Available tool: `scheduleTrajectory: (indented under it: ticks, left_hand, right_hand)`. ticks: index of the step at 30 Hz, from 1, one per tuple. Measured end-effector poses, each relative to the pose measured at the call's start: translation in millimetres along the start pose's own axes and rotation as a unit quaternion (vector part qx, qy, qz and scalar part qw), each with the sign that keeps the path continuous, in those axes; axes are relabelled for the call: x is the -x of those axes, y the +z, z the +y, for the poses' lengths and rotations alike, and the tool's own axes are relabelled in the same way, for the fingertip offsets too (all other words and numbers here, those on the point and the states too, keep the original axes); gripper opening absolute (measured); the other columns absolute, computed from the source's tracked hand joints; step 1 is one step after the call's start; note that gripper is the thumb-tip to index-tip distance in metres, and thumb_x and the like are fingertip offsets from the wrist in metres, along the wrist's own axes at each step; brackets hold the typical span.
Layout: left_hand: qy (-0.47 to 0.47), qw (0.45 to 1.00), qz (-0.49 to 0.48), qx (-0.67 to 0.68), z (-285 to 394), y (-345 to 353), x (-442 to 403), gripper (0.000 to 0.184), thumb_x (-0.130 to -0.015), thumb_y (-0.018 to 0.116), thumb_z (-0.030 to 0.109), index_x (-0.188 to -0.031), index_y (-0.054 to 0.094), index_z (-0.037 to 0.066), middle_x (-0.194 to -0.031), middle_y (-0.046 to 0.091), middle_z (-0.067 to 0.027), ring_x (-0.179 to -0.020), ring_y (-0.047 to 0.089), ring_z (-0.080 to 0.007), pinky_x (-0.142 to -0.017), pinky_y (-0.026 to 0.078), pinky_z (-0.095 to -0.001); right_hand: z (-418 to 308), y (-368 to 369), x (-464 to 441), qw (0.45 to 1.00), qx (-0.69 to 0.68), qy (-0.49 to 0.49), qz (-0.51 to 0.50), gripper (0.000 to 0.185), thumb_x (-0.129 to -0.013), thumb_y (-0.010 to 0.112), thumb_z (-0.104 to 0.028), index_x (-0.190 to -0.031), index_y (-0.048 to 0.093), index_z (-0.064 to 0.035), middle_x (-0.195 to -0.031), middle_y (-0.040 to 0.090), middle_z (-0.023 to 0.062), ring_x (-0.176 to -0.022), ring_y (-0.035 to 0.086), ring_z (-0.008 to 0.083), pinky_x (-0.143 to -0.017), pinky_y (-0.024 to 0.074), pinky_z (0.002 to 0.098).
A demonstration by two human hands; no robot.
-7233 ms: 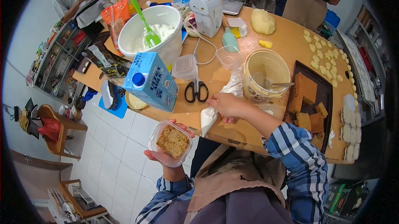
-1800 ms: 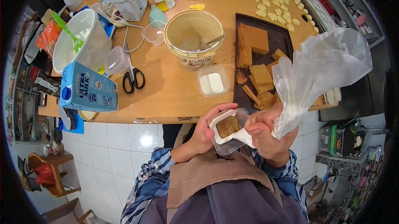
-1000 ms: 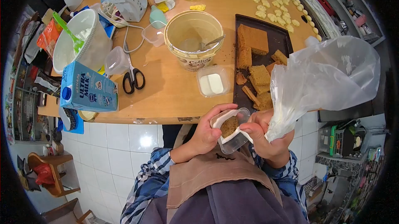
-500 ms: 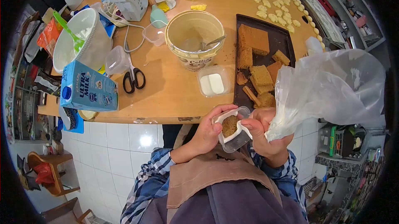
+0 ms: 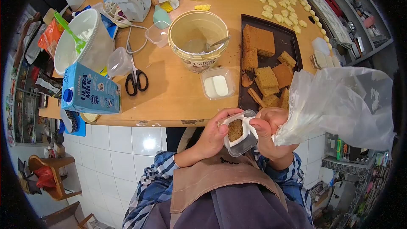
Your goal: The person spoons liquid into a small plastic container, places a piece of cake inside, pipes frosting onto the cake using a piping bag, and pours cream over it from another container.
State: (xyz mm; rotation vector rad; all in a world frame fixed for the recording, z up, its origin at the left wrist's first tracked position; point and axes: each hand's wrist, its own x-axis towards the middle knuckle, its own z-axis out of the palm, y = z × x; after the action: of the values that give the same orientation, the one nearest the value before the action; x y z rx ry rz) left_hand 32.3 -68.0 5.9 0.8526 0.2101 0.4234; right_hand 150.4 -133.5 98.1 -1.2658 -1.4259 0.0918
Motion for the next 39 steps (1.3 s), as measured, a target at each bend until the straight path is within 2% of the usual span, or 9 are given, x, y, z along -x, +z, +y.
scheduleTrajectory:
  ticks: [4, 12, 14, 18, 22, 27, 30, 33, 39]
  left_hand:
    - [0.002, 1.0, 0.001, 0.003, 0.0, 1.3, -0.6, 0.084, -0.073, 0.055, 0.063, -0.121, 0.037, -0.003, -0.113, 0.05, -0.0093, -0.104, 0.049, -0.0134, -0.09, 0.038, -0.0261]
    - [-0.03, 0.993, -0.005, 0.113, -11.4, -7.1, -2.9, 0.085, -0.069, 0.065, 0.054, -0.125, 0.033, -0.001, -0.119, 0.047, -0.0099, -0.111, 0.046, -0.0167, -0.094, 0.037, -0.0298]
    - [-0.056, 0.989, 0.001, 0.138, -5.7, -3.0, -2.2, 0.095, -0.063, 0.073, 0.051, -0.128, 0.027, -0.002, -0.122, 0.044, -0.0124, -0.115, 0.044, -0.0192, -0.098, 0.036, -0.0331]
    - [-0.014, 0.987, -0.059, 0.148, -11.7, -7.6, -6.8, 0.083, -0.06, 0.081, 0.019, -0.123, 0.028, 0.006, -0.124, 0.04, -0.0073, -0.117, 0.04, -0.017, -0.099, 0.034, -0.0318]
    - [-0.009, 0.979, -0.06, 0.194, -17.6, -2.2, -7.6, 0.085, -0.062, 0.08, 0.024, -0.126, 0.026, 0.006, -0.124, 0.04, -0.0073, -0.117, 0.04, -0.0173, -0.099, 0.033, -0.0321]
    - [-0.055, 0.962, -0.08, 0.254, -19.2, -3.7, -7.5, 0.088, -0.064, 0.079, 0.029, -0.129, 0.025, 0.004, -0.123, 0.04, -0.008, -0.116, 0.04, -0.0173, -0.099, 0.032, -0.0321]
    - [0.057, 0.991, -0.116, -0.028, -9.7, -5.4, -14.5, 0.088, -0.061, 0.081, 0.025, -0.128, 0.027, 0.004, -0.123, 0.04, -0.008, -0.115, 0.04, -0.0174, -0.097, 0.032, -0.0315]
    - [0.078, 0.966, -0.091, -0.227, -1.1, -0.9, -10.4, 0.089, -0.057, 0.083, 0.017, -0.127, 0.029, 0.004, -0.121, 0.041, -0.0073, -0.115, 0.04, -0.017, -0.096, 0.033, -0.0308]
    - [0.053, 0.972, -0.06, -0.222, -3.8, 3.1, -4.8, 0.089, -0.056, 0.083, 0.012, -0.126, 0.029, 0.004, -0.119, 0.043, -0.0074, -0.113, 0.042, -0.0164, -0.094, 0.034, -0.0306]
  right_hand:
    - [-0.1, 3.0, -1.5, 0.999, -0.027, 0.012, 0.015, 0.037, -0.077, 0.062, 0.004, -0.06, 0.032, -0.0087, -0.046, 0.035, 0.0012, -0.038, 0.034, 0.0135, -0.04, 0.0322, 0.0266]
    - [16.3, -14.6, 4.2, 0.965, -0.188, -0.021, 0.182, 0.018, -0.093, 0.042, -0.026, -0.085, 0.038, -0.01, -0.041, 0.039, 0.0003, -0.032, 0.037, 0.0118, -0.04, 0.0308, 0.0253]
    - [15.8, -19.1, 4.8, 0.936, -0.242, -0.011, 0.255, 0.017, -0.094, 0.039, -0.025, -0.086, 0.039, -0.011, -0.039, 0.036, 0.0, -0.031, 0.036, 0.0113, -0.039, 0.0302, 0.025]
    - [12.7, -31.4, 3.5, 0.923, -0.266, -0.003, 0.279, 0.015, -0.094, 0.04, -0.023, -0.085, 0.039, -0.0107, -0.038, 0.035, 0.0003, -0.03, 0.034, 0.0112, -0.04, 0.0301, 0.0242]
    - [10.9, -29.6, 9.3, 0.939, -0.255, 0.027, 0.229, 0.013, -0.093, 0.042, -0.018, -0.083, 0.037, -0.0108, -0.039, 0.036, 0.0008, -0.03, 0.035, 0.0114, -0.04, 0.0311, 0.0245]
    - [8.9, -16.7, 15.5, 0.932, -0.253, 0.144, 0.215, 0.022, -0.083, 0.053, 0.001, -0.078, 0.033, -0.0067, -0.053, 0.042, 0.003, -0.041, 0.04, 0.0094, -0.044, 0.0385, 0.0267]
    - [7.8, -11.7, 13.5, 0.914, -0.254, 0.217, 0.231, 0.028, -0.079, 0.06, 0.004, -0.073, 0.035, -0.0071, -0.058, 0.043, 0.0016, -0.049, 0.043, 0.0082, -0.046, 0.0386, 0.0224]
    - [16.0, -9.1, 8.4, 0.973, -0.141, 0.112, 0.141, 0.021, -0.088, 0.049, -0.006, -0.076, 0.031, -0.009, -0.042, 0.037, 0.0008, -0.032, 0.035, 0.0105, -0.041, 0.0344, 0.0276]
    - [12.4, -3.4, 4.1, 0.976, -0.156, 0.103, 0.114, 0.027, -0.083, 0.056, -0.003, -0.073, 0.033, -0.0086, -0.051, 0.036, 0.0001, -0.038, 0.036, 0.0092, -0.041, 0.0372, 0.0286]
